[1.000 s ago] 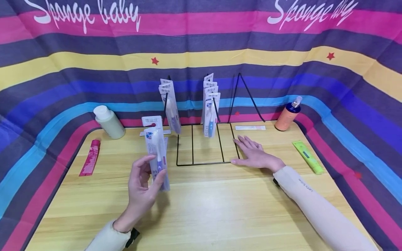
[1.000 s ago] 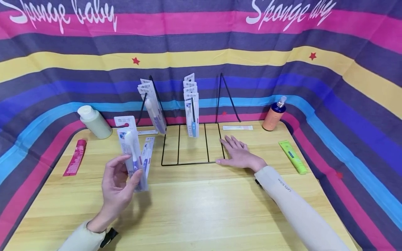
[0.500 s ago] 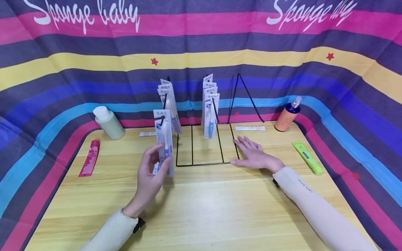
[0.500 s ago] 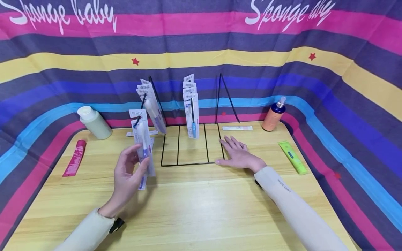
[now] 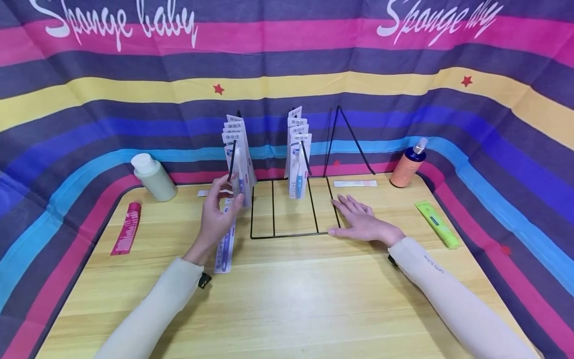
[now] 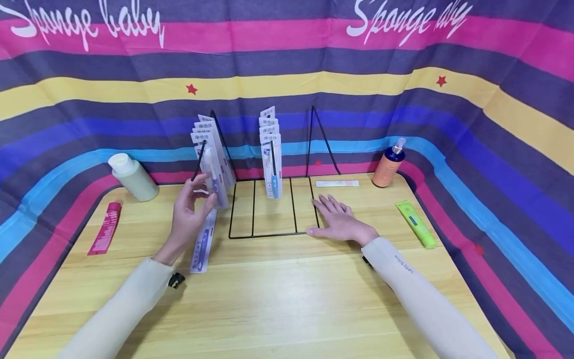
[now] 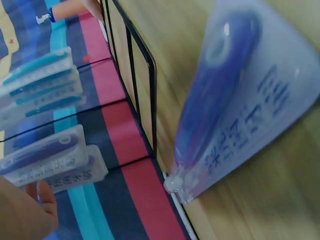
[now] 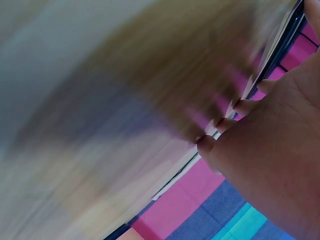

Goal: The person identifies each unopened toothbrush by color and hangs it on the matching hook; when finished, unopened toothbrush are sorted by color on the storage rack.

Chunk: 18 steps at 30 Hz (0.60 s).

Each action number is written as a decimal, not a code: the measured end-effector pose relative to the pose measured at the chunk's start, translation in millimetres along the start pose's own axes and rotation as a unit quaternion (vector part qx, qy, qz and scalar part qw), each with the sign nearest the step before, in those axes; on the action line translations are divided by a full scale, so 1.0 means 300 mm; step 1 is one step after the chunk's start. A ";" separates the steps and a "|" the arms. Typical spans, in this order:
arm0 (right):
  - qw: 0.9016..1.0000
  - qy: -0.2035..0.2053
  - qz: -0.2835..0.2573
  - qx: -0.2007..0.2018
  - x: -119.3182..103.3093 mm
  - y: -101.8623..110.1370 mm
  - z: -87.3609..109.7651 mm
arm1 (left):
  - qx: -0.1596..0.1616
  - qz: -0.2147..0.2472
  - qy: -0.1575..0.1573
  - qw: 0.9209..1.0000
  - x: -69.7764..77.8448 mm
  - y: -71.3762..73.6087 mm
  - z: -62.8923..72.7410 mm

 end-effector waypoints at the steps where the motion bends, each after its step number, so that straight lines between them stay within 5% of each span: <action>1: 1.000 0.002 0.001 0.000 0.000 -0.001 -0.003 | 0.000 0.004 -0.002 1.000 -0.007 0.000 -0.007; 11: 1.000 -0.004 0.003 -0.004 0.001 0.000 0.001 | 0.013 0.013 -0.009 1.000 -0.039 0.032 0.028; 14: 1.000 -0.003 0.003 -0.003 -0.001 0.000 -0.001 | 0.030 -0.002 0.042 0.999 -0.052 0.063 0.060; 18: 1.000 -0.002 0.005 -0.002 -0.002 -0.005 -0.008 | 0.017 -0.042 0.177 0.983 -0.089 0.105 0.122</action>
Point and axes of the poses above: each hand's wrist, its own z-axis away from the middle knuckle, its own y-axis out of the back of the hand, x = y × z, the point moved 4 cm from there along -z, towards the middle knuckle, and after that the axes turned 15 degrees about -z, right-handed, at the moved point
